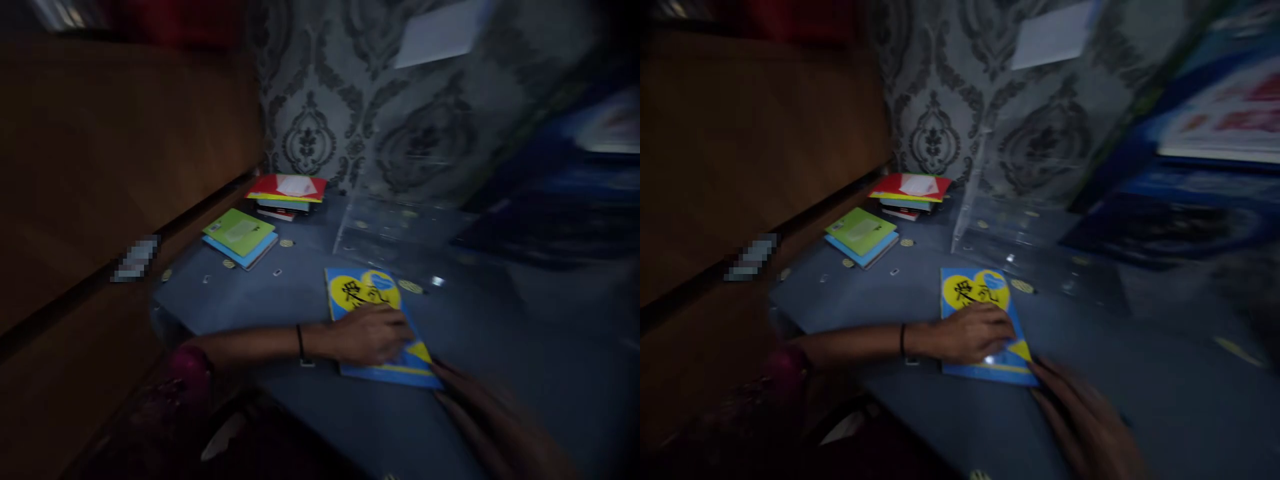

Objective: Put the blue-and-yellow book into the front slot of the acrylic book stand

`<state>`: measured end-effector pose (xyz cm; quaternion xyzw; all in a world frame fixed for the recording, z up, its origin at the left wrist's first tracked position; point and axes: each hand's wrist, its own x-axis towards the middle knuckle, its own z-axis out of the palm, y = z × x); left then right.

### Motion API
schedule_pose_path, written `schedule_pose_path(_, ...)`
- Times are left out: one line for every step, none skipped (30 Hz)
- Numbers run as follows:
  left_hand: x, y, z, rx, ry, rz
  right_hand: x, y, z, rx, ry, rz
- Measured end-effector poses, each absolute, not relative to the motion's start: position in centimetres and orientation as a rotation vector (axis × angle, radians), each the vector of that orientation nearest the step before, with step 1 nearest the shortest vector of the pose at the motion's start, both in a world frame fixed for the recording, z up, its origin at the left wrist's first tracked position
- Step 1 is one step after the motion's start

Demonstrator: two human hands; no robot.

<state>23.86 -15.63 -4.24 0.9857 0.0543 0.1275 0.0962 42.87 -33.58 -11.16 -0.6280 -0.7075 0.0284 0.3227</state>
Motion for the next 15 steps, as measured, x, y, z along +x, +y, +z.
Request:
schedule_pose_path(23.9,-15.4,-4.5,2.904,0.149,0.392,42.9,-33.5,-10.5,-1.653,-1.879,0.079)
schedule_pose_path(24.1,-15.0,-4.7,2.893,0.176,0.405,42.8,-33.3,-9.9,-1.616,-1.887,0.093)
schedule_pose_path(24.3,-14.6,-5.0,2.876,0.168,0.402,42.8,-33.0,-9.2,-1.591,-1.898,0.138)
schedule_pose_path(24.6,-14.2,-5.3,2.855,0.17,0.414,42.8,-32.6,-8.6,-1.584,-1.899,0.2)
schedule_pose_path(24.8,-13.7,-5.5,2.838,0.174,0.427,42.7,-32.2,-8.1,-1.602,-1.885,0.288)
schedule_pose_path(25.1,-13.4,-5.8,2.827,0.171,0.435,42.7,-31.9,-7.7,-1.637,-1.828,0.367)
schedule_pose_path(25.3,-13.0,-6.0,2.823,0.162,0.434,42.7,-31.6,-7.4,-1.643,-1.77,0.422)
schedule_pose_path(25.5,-12.8,-6.2,2.824,0.155,0.437,42.8,-31.4,-7.1,-1.612,-1.746,0.483)
schedule_pose_path(25.6,-12.7,-6.4,2.828,0.151,0.444,42.9,-31.3,-6.9,-1.579,-1.713,0.539)
schedule_pose_path(25.6,-12.6,-6.5,2.833,0.148,0.456,43.1,-31.1,-6.7,-1.545,-1.682,0.602)
schedule_pose_path(25.6,-12.7,-6.6,2.838,0.143,0.471,43.3,-31.0,-6.5,-1.499,-1.644,0.67)
schedule_pose_path(25.6,-12.8,-6.6,2.84,0.132,0.485,43.6,-30.8,-6.5,-1.451,-1.594,0.755)
schedule_pose_path(25.5,-13.1,-6.6,2.84,0.108,0.492,44.0,-30.7,-6.5,-1.407,-1.534,0.838)
schedule_pose_path(25.4,-13.5,-6.5,2.836,0.07,0.493,44.4,-30.5,-6.6,-1.375,-1.459,0.881)
schedule_pose_path(25.3,-13.9,-6.3,2.829,0.021,0.485,44.8,-30.4,-6.7,-1.356,-1.384,0.902)
